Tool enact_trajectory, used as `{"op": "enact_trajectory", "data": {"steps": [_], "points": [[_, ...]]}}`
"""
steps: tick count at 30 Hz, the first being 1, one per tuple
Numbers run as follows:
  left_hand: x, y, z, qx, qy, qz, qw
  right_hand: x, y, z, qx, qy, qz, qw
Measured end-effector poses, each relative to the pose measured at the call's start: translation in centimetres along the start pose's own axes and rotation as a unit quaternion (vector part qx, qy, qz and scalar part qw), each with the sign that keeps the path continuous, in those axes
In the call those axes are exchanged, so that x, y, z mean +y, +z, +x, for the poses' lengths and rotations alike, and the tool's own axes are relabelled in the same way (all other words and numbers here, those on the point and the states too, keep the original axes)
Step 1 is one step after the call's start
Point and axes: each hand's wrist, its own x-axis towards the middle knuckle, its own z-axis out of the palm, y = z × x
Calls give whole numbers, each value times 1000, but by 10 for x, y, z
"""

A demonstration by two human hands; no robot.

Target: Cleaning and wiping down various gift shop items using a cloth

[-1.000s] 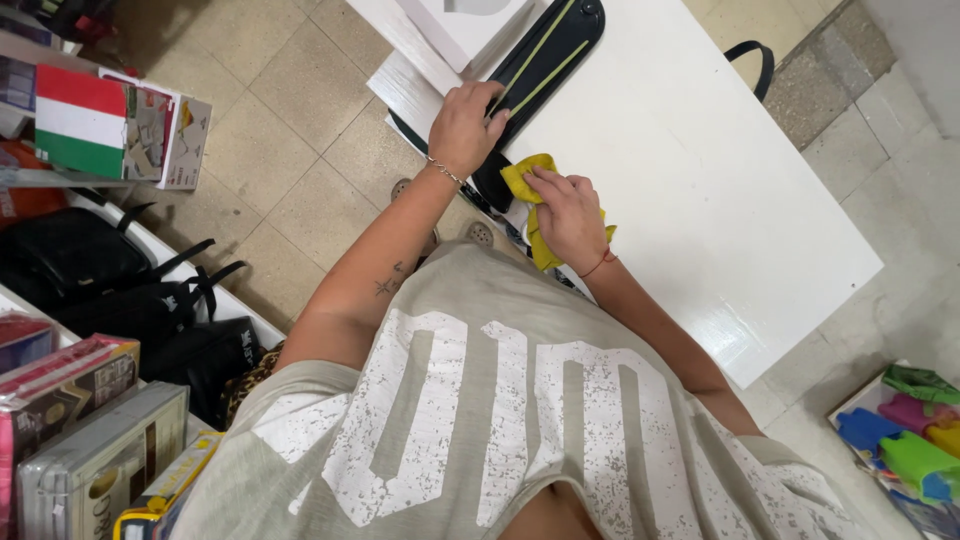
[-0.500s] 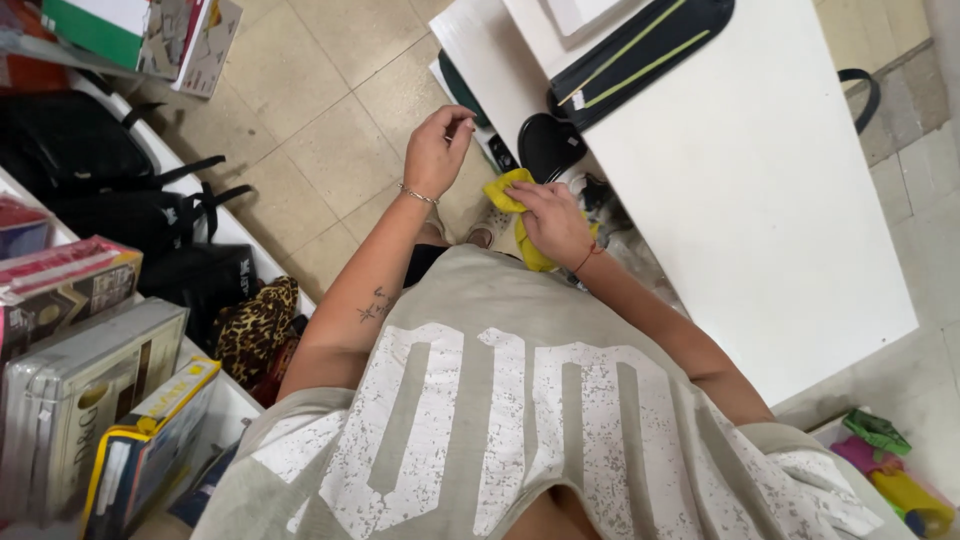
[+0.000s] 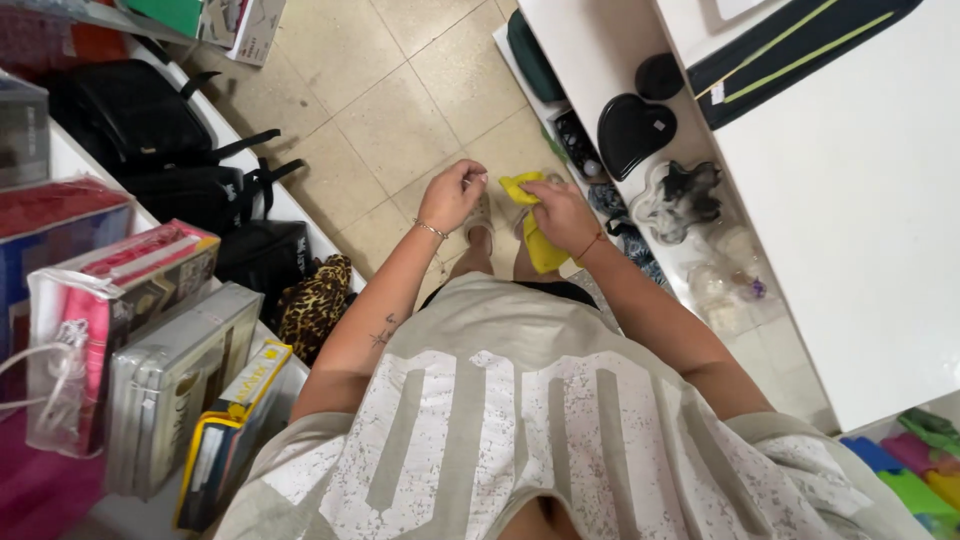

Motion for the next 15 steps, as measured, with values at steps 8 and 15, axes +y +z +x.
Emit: {"op": "enact_trajectory", "data": {"steps": [8, 15], "points": [[-57, 41, 39, -76, -9, 36, 996, 34, 24, -17, -43, 253, 83, 963], [-65, 113, 80, -167, -29, 120, 978, 117, 31, -46, 8, 415, 162, 895]]}}
